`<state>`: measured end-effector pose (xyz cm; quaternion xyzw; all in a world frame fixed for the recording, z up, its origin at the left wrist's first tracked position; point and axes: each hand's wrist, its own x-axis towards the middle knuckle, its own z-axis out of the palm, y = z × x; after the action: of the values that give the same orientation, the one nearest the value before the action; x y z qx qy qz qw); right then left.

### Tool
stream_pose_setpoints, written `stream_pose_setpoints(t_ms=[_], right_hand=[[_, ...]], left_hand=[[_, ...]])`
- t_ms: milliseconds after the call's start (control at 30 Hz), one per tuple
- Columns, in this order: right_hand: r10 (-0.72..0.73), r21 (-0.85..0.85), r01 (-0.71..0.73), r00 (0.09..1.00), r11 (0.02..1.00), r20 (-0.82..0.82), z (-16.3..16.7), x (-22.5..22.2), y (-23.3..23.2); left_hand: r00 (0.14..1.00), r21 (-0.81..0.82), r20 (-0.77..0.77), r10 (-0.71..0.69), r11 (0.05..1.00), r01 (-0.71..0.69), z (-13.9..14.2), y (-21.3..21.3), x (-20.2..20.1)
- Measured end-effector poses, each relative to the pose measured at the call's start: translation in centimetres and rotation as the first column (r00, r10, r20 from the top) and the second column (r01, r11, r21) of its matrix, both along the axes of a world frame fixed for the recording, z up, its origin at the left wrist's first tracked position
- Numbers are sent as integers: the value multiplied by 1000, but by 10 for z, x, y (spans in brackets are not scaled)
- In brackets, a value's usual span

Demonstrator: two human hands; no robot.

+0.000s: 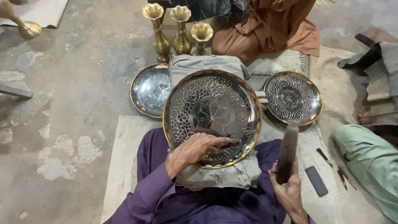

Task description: The person sits on the floor with a large engraved metal tray on their lap and decorates its surface, holding a small chisel against the metal and striking it with a wooden mallet, repositioning the chisel repeatedly to work the pattern. Other engraved trays and brass vases sit nearby.

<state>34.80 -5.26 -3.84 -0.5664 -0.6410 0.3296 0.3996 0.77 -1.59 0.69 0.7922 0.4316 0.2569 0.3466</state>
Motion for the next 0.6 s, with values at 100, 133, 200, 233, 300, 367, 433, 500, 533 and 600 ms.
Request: stream_pose_setpoints(t_ms=[100,133,200,233,300,367,433,500,533,600], right_hand=[[173,-283,31,727,959,664,9,4,8],[147,-235,17,737,972,660,14,5,10],[99,-126,-22,753,992,650,27,6,19],[115,-75,-87,778,993,617,34,4,23],[147,34,-197,824,980,547,50,-3,33],[248,-78,-248,786,966,566,70,-11,47],[304,-82,-336,688,938,659,90,-22,64],[280,-6,-471,514,882,811,108,-34,78],[275,-3,-493,481,870,833,116,-40,83],[255,11,-538,416,843,873,131,-56,96]], left_hand=[[998,4,1,70,998,-70,-1,-5,2],[990,21,38,138,990,-139,-1,-11,2],[952,56,119,282,956,-290,-2,-25,2],[911,-6,158,380,923,-384,-4,-31,5],[800,-140,211,561,828,-543,-8,-40,14],[712,-147,323,624,776,-613,-13,-45,22],[637,-168,386,667,730,-663,-18,-48,27],[584,-204,402,705,691,-693,-22,-51,31],[579,-196,389,716,679,-708,-24,-53,32],[568,-171,369,736,654,-737,-26,-52,34]])
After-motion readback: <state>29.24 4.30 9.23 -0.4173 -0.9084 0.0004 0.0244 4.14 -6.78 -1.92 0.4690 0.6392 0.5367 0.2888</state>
